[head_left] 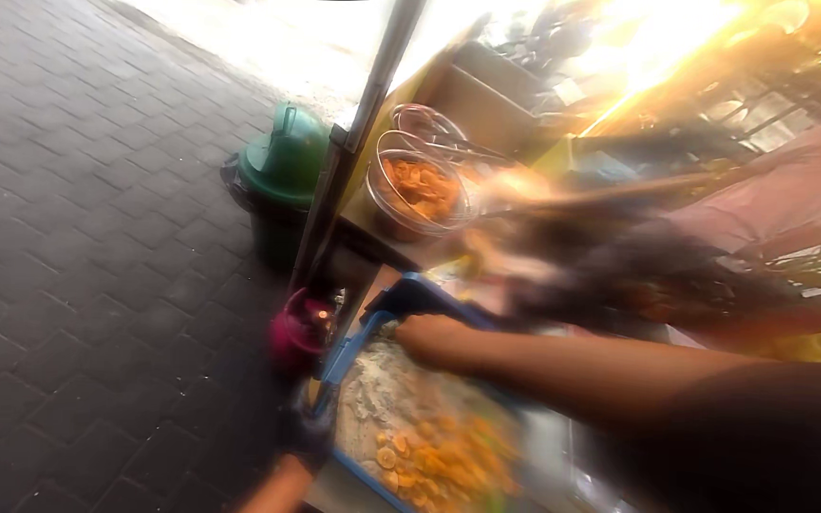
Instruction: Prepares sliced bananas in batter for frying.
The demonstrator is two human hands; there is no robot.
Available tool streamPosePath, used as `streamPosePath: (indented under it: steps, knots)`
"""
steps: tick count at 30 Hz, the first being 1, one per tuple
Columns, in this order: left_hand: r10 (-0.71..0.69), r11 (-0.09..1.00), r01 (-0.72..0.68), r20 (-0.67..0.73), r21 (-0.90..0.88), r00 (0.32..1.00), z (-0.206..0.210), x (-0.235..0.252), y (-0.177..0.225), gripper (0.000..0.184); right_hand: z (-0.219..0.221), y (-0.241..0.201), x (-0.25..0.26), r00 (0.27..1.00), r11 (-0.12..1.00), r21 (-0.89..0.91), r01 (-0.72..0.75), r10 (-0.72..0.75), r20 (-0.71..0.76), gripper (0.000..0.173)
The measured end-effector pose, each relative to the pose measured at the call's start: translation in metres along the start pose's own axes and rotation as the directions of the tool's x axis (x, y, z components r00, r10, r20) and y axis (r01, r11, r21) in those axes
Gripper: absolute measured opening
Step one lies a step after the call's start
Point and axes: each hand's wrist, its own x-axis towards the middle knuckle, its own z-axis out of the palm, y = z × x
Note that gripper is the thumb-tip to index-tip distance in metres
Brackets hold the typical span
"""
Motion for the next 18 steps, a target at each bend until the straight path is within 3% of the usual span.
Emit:
streamPosePath:
  steps: [5, 11, 18]
  knots:
    - [0.02, 0.995, -0.015, -0.048, 0.097, 0.999, 0.006, 0.001, -0.007, 0.048, -0.012, -0.025, 0.009, 0.994, 0.999, -0.038, -0.026, 0.03, 0.108, 0.014]
    - [-0.103, 0.992, 0.105, -0.027, 0.071, 0.994, 0.005, 0.0, 0.0, 0.053, -0.001, -0.058, -0.016, 0.989, 0.998, -0.051, -0.042, 0.049, 0.142, 0.018]
    - [-0.199, 0.971, 0.189, 0.054, 0.147, 0.979, -0.006, -0.007, 0.023, 0.046, -0.01, -0.053, -0.064, 0.996, 0.987, -0.155, -0.049, 0.06, 0.072, 0.016]
